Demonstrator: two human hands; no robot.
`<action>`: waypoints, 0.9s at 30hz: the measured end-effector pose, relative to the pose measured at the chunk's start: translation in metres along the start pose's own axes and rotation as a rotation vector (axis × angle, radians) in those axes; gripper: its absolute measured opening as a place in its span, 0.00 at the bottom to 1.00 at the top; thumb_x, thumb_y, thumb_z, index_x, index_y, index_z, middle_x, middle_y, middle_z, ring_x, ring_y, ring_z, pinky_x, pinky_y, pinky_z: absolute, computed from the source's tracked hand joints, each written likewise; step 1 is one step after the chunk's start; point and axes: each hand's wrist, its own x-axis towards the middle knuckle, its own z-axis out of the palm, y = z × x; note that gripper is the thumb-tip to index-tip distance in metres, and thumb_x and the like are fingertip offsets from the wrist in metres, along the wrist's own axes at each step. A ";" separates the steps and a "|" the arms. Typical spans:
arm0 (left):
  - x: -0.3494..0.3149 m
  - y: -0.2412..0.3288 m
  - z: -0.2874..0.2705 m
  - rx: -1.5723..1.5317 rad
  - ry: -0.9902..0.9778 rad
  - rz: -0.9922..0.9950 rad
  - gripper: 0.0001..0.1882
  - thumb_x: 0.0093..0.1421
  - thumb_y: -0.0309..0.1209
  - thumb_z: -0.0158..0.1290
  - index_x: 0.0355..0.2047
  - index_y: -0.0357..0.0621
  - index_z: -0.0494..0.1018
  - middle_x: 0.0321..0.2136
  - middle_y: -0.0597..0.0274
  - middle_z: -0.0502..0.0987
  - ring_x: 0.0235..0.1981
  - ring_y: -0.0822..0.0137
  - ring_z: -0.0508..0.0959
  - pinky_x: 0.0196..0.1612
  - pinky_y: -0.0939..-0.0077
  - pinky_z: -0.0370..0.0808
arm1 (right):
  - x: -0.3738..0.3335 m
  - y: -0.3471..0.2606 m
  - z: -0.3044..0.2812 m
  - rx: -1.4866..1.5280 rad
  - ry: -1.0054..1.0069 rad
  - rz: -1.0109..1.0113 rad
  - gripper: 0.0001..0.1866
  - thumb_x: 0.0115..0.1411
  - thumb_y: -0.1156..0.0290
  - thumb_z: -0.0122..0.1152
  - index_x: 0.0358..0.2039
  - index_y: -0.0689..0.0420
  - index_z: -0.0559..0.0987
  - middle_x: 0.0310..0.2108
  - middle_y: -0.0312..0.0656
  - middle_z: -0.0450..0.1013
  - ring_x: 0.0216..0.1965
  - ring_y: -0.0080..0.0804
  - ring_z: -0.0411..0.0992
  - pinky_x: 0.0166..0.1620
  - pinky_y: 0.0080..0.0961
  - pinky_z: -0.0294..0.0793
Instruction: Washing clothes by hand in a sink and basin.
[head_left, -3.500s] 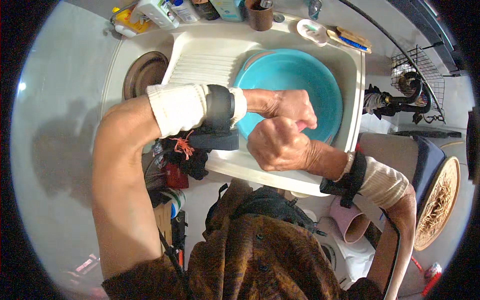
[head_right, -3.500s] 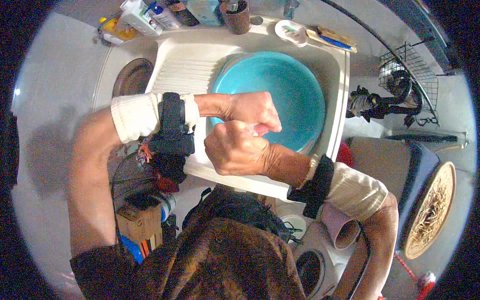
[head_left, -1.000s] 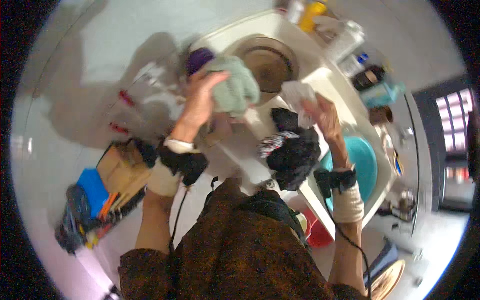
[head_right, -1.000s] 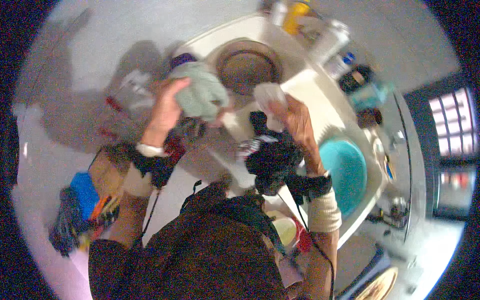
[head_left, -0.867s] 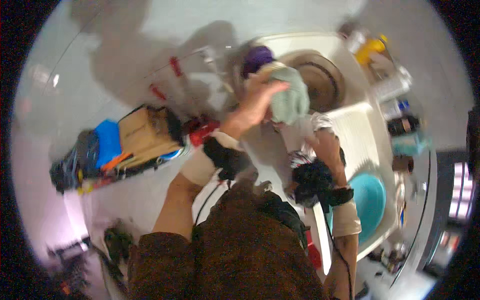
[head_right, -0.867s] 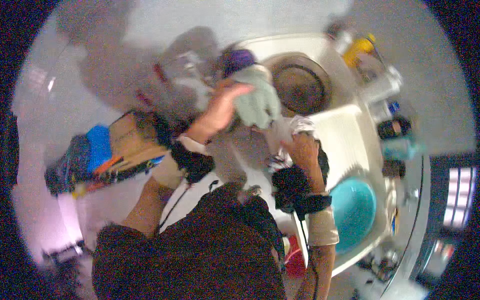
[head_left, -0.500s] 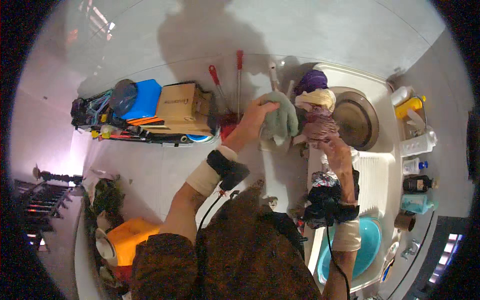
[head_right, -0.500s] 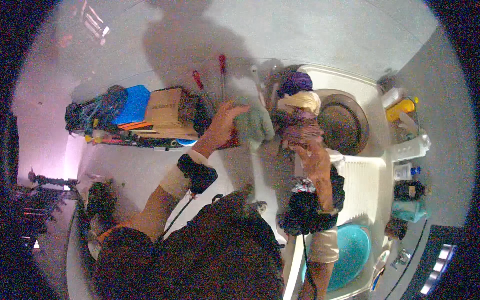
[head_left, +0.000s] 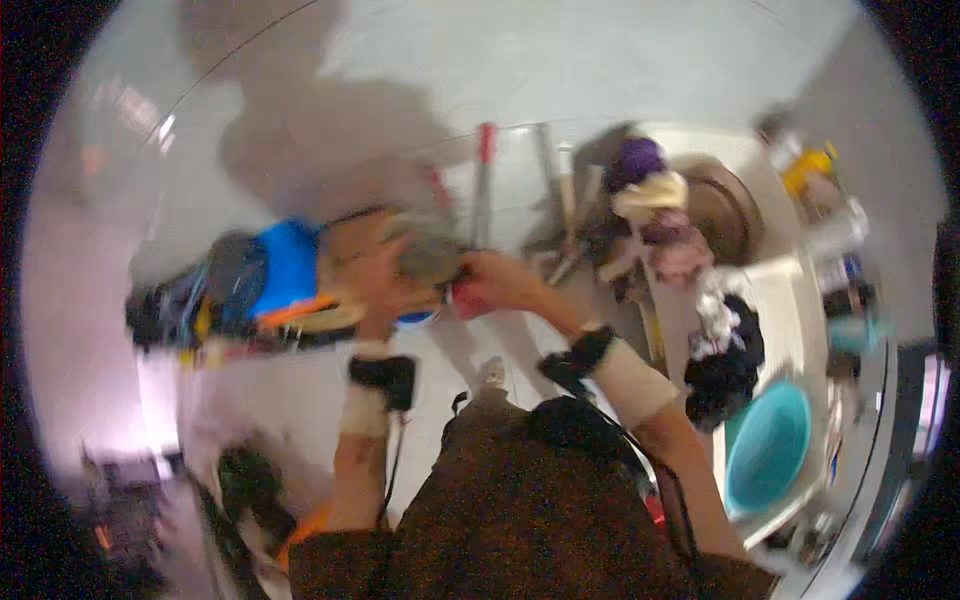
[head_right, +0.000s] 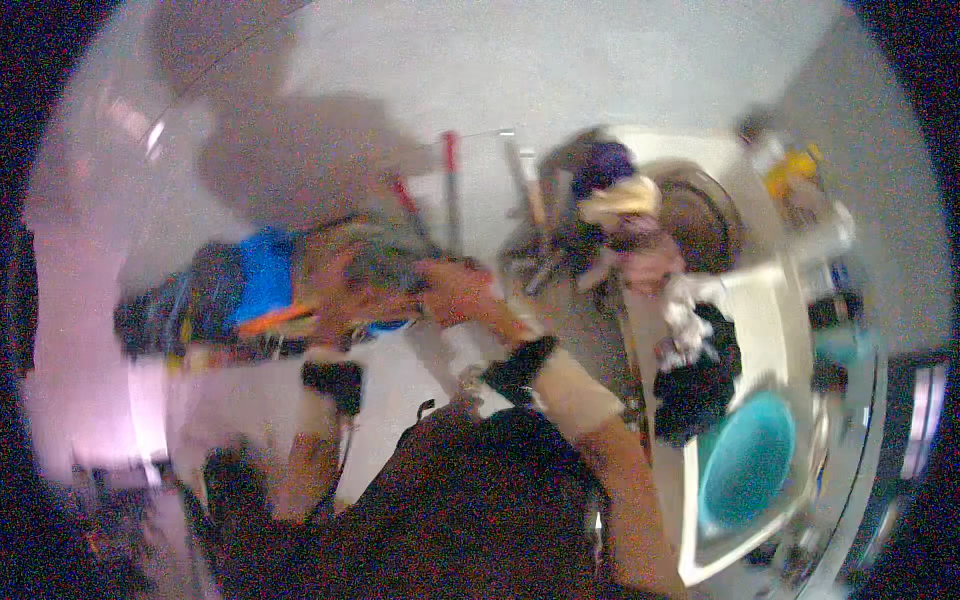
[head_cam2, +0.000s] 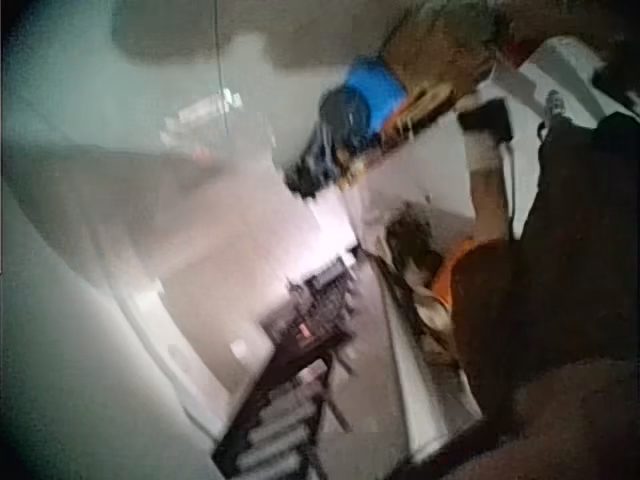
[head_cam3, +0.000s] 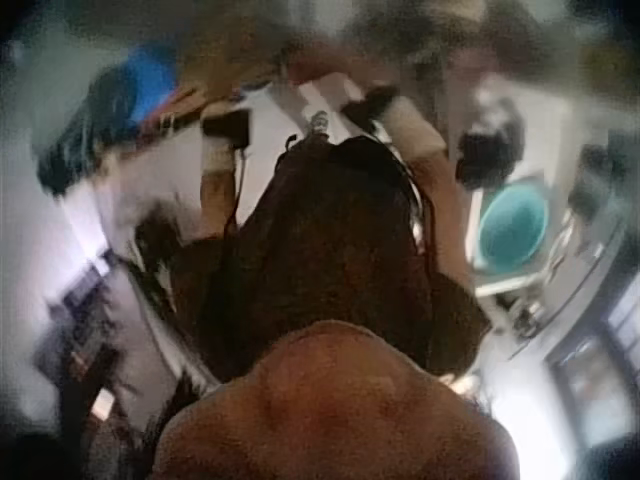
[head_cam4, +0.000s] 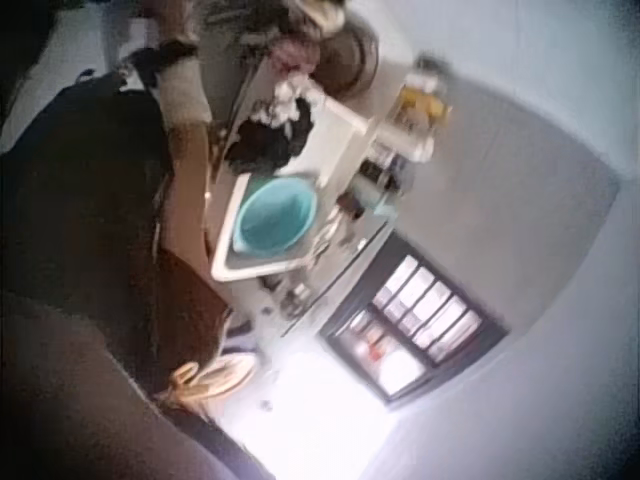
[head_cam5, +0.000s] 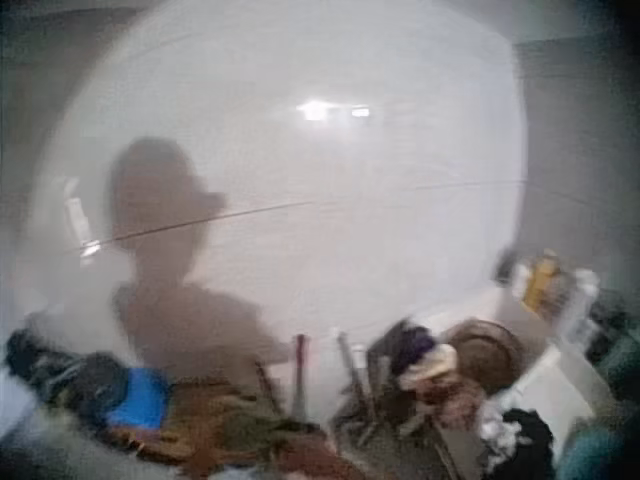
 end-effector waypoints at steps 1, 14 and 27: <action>-0.013 -0.021 -0.034 0.025 0.317 0.206 0.24 0.42 0.37 0.56 0.41 0.40 0.70 0.37 0.53 0.72 0.36 0.55 0.71 0.44 0.64 0.66 | 0.020 -0.008 0.027 -0.172 0.173 -0.044 0.14 0.47 0.64 0.55 0.33 0.58 0.73 0.28 0.48 0.72 0.23 0.39 0.71 0.30 0.33 0.71; 0.073 -0.121 0.052 -0.630 -0.398 -0.302 0.18 0.54 0.36 0.49 0.41 0.37 0.69 0.38 0.58 0.73 0.36 0.67 0.71 0.39 0.76 0.68 | 0.003 0.067 0.007 -0.505 0.537 -0.149 0.15 0.44 0.62 0.53 0.29 0.61 0.74 0.27 0.51 0.72 0.31 0.48 0.71 0.34 0.38 0.69; 0.059 0.275 0.176 -0.543 -0.877 0.692 0.19 0.50 0.33 0.53 0.42 0.39 0.69 0.35 0.55 0.75 0.34 0.68 0.75 0.38 0.76 0.70 | -0.322 0.149 -0.031 -0.297 1.221 0.382 0.13 0.48 0.63 0.54 0.32 0.56 0.77 0.27 0.45 0.74 0.29 0.35 0.73 0.35 0.30 0.71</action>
